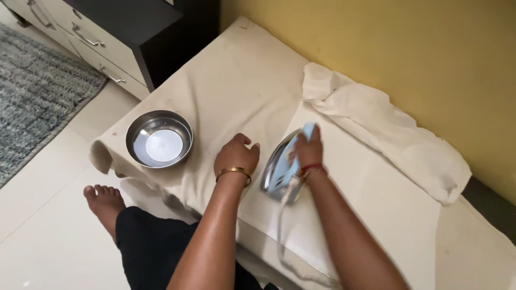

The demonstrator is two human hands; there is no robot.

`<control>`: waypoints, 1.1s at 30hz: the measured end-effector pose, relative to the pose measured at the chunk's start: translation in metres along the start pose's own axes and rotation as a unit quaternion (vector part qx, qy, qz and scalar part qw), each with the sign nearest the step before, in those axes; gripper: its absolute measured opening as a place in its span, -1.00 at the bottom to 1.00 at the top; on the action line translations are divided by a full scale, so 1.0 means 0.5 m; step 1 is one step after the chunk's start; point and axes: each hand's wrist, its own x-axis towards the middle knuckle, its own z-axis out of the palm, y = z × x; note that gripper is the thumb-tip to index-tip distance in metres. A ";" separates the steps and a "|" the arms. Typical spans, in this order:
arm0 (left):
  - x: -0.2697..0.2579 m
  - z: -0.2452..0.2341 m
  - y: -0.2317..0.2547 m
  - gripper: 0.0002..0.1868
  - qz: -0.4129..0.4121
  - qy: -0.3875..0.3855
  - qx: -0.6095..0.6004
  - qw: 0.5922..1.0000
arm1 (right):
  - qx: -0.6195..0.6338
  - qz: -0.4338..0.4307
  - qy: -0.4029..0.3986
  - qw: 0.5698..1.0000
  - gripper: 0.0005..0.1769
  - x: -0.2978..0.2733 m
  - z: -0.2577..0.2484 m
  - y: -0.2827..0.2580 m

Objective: The person irons a white short-sleeved shirt laid out on a table. They smooth the fabric with their hands, then use a blue electric iron to press the front, collar, and sleeves. The person flips the shirt over to iron the back and continues smoothing the fabric.

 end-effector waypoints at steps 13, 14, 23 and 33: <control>0.021 0.024 -0.003 -0.56 0.020 -0.029 0.058 0.998 | -0.093 0.002 0.044 0.995 -0.12 -0.103 -0.040 0.053; 0.020 0.025 0.000 -0.56 0.014 -0.037 0.059 0.997 | -0.112 -0.014 0.057 0.992 -0.14 -0.053 -0.075 0.055; 0.025 0.036 0.027 -0.54 0.010 -0.058 0.089 0.994 | -0.139 -0.001 0.095 0.986 -0.24 0.199 -0.206 -0.050; 0.033 0.052 -0.003 -0.51 0.020 -0.084 0.126 0.988 | -0.119 0.031 0.111 0.986 -0.21 -0.237 -0.248 0.039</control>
